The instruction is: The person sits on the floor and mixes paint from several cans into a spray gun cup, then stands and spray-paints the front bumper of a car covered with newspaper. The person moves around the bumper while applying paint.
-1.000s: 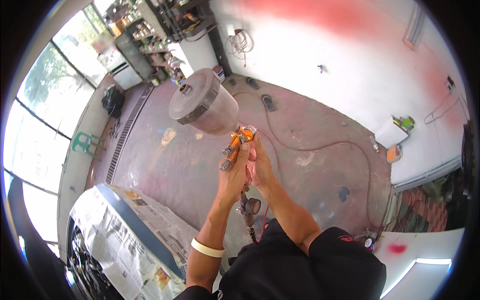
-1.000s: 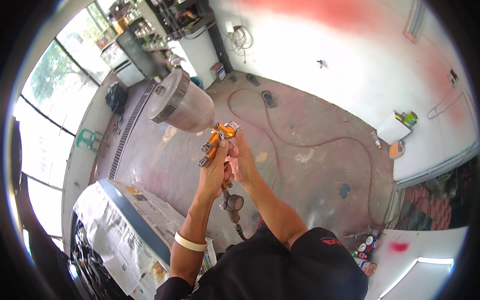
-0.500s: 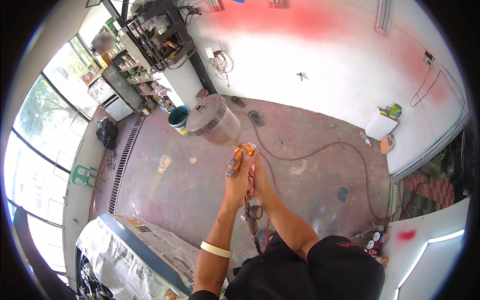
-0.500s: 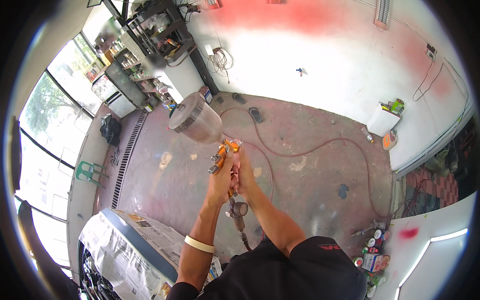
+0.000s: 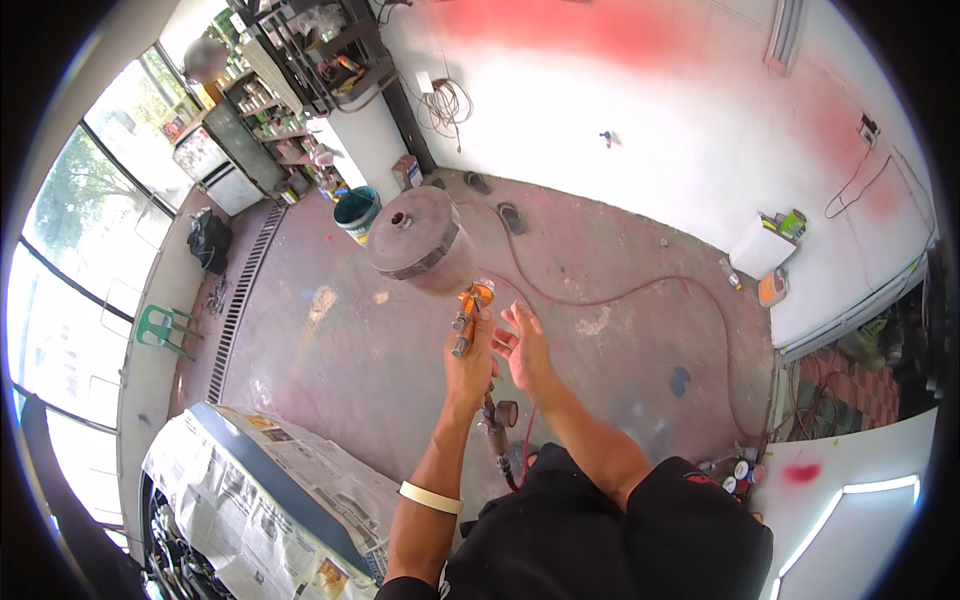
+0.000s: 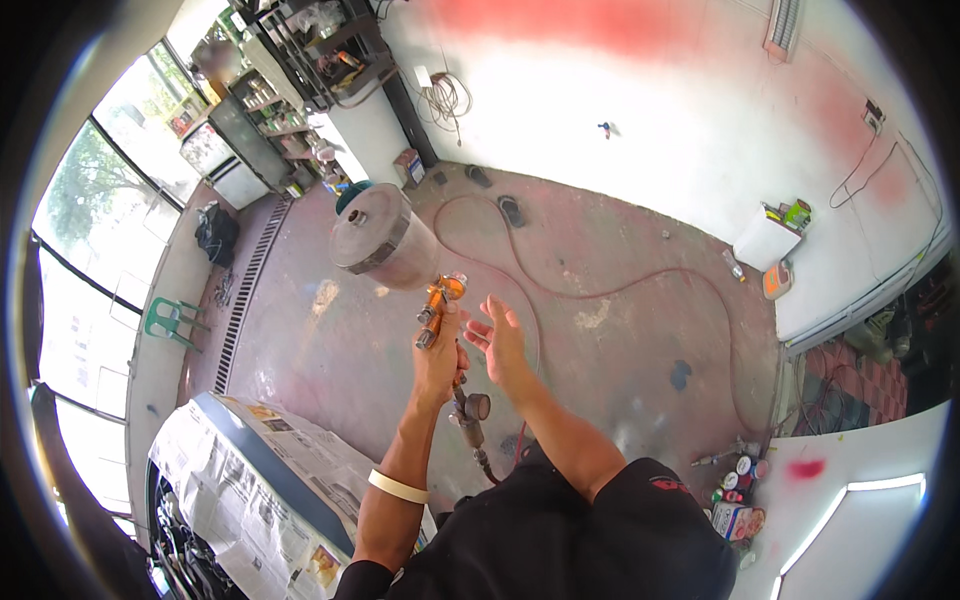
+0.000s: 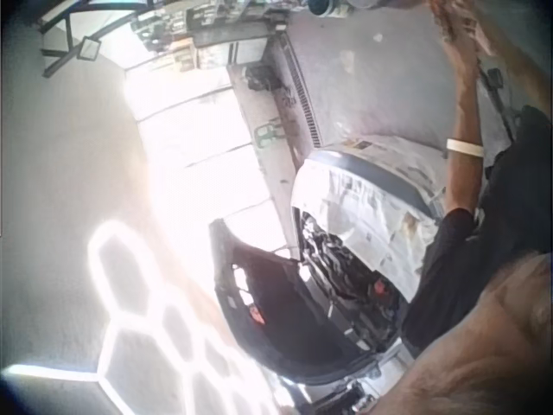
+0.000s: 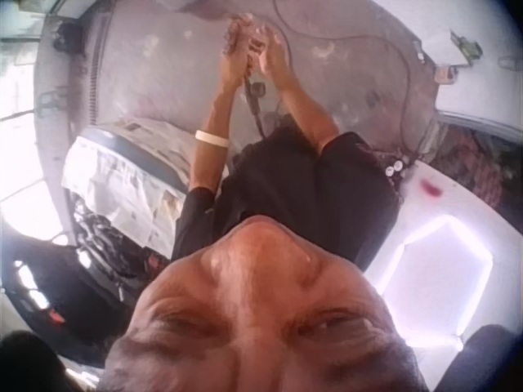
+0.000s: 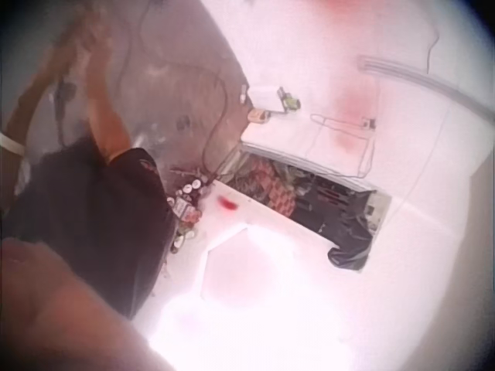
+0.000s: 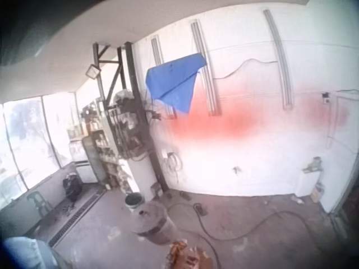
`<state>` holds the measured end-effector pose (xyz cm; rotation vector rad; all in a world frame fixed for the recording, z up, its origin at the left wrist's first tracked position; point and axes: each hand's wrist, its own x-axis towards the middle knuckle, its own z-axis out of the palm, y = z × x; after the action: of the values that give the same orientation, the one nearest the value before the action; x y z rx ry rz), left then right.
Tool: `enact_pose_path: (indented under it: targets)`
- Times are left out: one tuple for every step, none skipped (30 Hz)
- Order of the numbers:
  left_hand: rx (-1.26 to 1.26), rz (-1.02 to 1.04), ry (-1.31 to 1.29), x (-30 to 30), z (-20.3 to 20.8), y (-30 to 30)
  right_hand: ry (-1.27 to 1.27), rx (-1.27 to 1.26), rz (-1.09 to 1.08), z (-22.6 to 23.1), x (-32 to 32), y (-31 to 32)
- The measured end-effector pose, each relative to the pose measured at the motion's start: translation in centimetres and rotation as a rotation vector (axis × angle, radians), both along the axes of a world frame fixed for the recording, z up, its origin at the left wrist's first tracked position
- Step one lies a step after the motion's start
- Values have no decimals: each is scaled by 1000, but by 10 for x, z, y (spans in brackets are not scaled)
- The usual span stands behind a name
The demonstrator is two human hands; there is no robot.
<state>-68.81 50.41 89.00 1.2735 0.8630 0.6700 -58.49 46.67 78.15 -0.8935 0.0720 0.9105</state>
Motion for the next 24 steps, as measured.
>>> enact_pose_path:
  targets:
    - [17, 24, 10, -2, -9, 1, -20, -32, 55, -7, -2, -9]
    - [16, 42, 25, -5, -15, 2, -39, -64, 111, -15, -4, -21]
    - [18, 60, 42, -7, -19, 2, -58, -91, 167, -21, -5, -31]
    - [3, 72, 64, -10, -22, 3, -78, -114, 236, -27, -6, -42]
    - [-12, 83, 85, -14, -24, 4, -99, -135, 306, -32, -7, -53]
    - [-12, 85, 59, -15, -27, 4, -121, -156, 375, -35, -8, -62]
    - [-12, 86, 32, -16, -29, 5, -158, -175, 399, -38, -9, -71]
    - [-12, 88, 5, -16, -31, 4, -195, -194, 423, -41, -10, -80]
    - [10, 109, 10, -15, -32, 4, -232, -206, 448, -40, -12, -85]
    - [33, 129, 14, -13, -33, 5, -248, -199, 459, -39, -12, -88]
    - [56, 151, 18, -12, -34, 4, -265, -191, 471, -38, -12, -91]
    - [32, 149, 34, -11, -34, 4, -284, -184, 477, -38, -10, -94]
    - [7, 149, 49, -12, -35, 4, -398, -168, 491, -38, -8, -95]
    - [-18, 151, 61, -10, -35, 3, -514, -152, 506, -37, -6, -94]
    - [-35, 146, 56, -11, -36, 2, -628, -137, 530, -34, -9, -91]
    - [-52, 146, 48, -12, -36, 2, -814, -99, 506, -31, -12, -88]
    - [11, 137, 12, -10, -47, 5, -1003, -56, 487, -28, -13, -85]
    - [80, 146, -26, -17, -53, 10, -1152, -28, 522, -21, -19, -72]
    - [246, 174, -72, -26, -79, 18, -1297, 21, 542, -11, -30, -58]
    - [409, 211, -104, -35, -95, 19, -1404, 38, 601, -6, -32, -42]
    - [533, 242, 87, -36, -80, 9, -1473, 53, 642, -6, -30, -33]
    - [633, 280, 306, -32, -65, -1, -1383, 64, 663, -7, -30, -26]
    - [705, 460, 389, -38, -67, -7, -1249, 107, 692, -5, -42, -13]
    - [603, 495, 379, -35, -61, -6, -1127, 115, 701, 6, -41, -2]
